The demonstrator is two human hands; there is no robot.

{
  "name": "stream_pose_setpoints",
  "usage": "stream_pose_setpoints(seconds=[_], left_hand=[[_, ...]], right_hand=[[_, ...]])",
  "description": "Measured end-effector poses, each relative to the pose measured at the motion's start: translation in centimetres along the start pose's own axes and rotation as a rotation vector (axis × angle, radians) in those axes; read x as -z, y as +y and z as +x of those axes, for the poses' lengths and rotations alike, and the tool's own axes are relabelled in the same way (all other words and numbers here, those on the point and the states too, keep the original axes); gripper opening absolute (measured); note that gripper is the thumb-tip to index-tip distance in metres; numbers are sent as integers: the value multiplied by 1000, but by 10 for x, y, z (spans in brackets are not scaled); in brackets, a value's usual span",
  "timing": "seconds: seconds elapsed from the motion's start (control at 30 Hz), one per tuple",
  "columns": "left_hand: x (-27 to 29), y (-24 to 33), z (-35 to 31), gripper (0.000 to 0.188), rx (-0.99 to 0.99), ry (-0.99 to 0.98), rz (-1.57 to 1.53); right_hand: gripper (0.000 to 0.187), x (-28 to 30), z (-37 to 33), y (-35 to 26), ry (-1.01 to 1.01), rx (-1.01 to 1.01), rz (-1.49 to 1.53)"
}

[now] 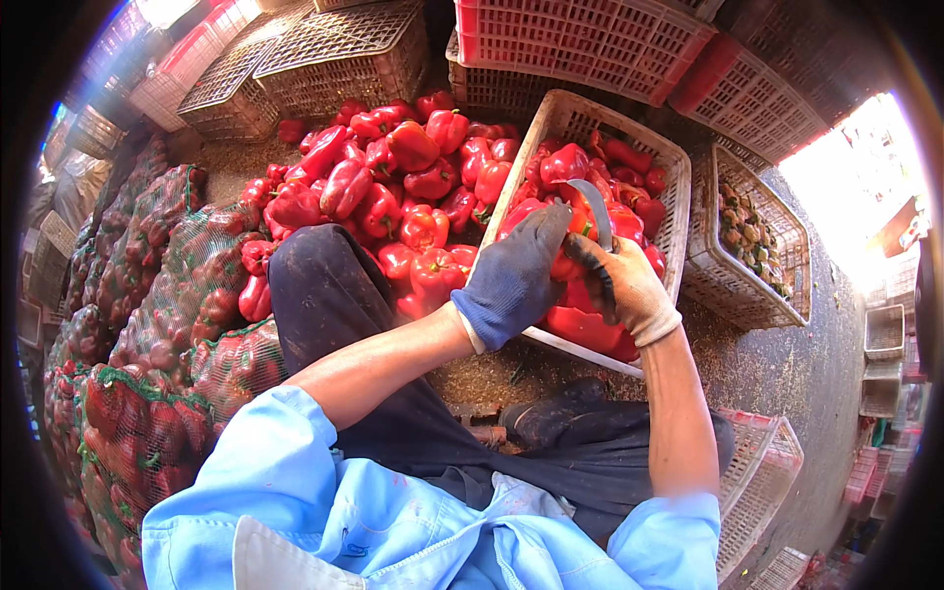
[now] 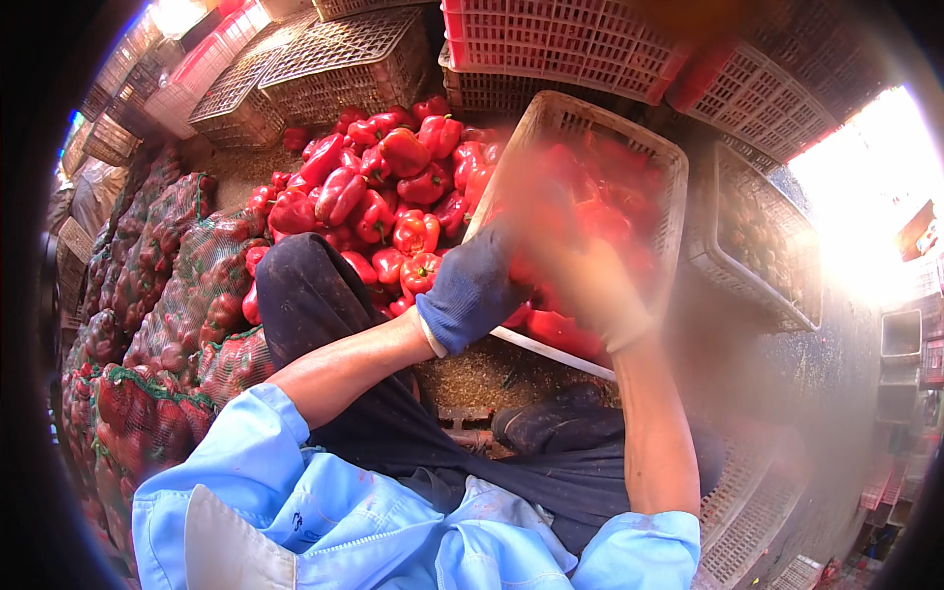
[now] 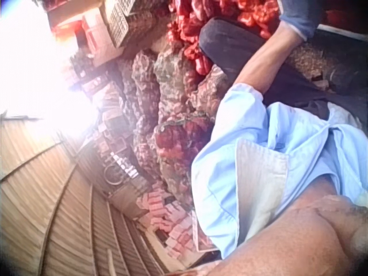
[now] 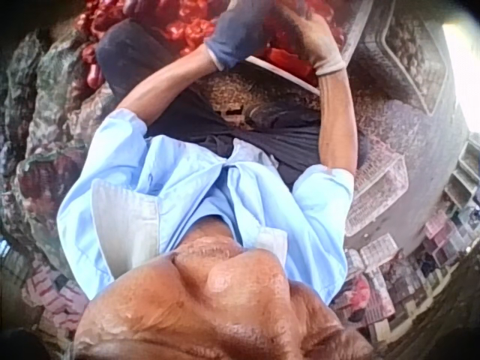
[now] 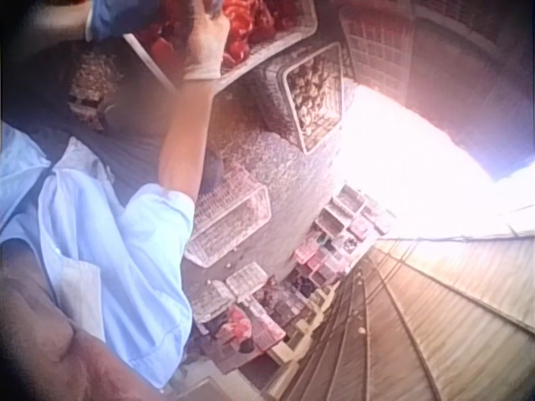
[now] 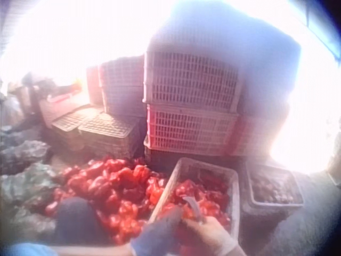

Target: The person is sitting on the floor and prepping red peppers by cutting off the tops with a curved knife and discarding the seeds into a separate bin.

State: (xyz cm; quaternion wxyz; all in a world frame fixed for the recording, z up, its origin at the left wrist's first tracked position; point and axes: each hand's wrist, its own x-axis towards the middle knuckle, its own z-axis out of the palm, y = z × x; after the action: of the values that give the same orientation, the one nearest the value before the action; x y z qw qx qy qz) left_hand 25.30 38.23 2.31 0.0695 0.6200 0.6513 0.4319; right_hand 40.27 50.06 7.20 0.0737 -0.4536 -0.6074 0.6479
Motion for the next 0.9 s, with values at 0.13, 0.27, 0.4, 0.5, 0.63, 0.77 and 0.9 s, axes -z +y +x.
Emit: stream_pose_setpoints(seconds=[0.13, 0.27, 0.4, 0.5, 0.63, 0.77, 0.9], left_hand=[[8, 5, 2, 76, 72, -115, -122], [2, -8, -4, 87, 93, -90, -155], [-4, -15, -5, 93, 221, -185, -286], [12, -2, -4, 94, 275, -291, -302], [7, -13, -6, 94, 333, -352, -599], [19, -6, -1, 89, 262, -338, -561], [29, -6, 3, 80, 321, -292, -699]], right_hand=[[36, 1, 1, 5, 12, -11, 8], [30, -7, -1, 4, 34, 29, 51], [27, -6, 11, 30, 14, 119, 48], [28, -5, 6, 37, -3, 248, 11], [28, -1, -1, 23, -59, 142, 67], [29, 2, -10, 11, -64, 112, 93], [28, 15, 2, 30, -120, 395, 87]])
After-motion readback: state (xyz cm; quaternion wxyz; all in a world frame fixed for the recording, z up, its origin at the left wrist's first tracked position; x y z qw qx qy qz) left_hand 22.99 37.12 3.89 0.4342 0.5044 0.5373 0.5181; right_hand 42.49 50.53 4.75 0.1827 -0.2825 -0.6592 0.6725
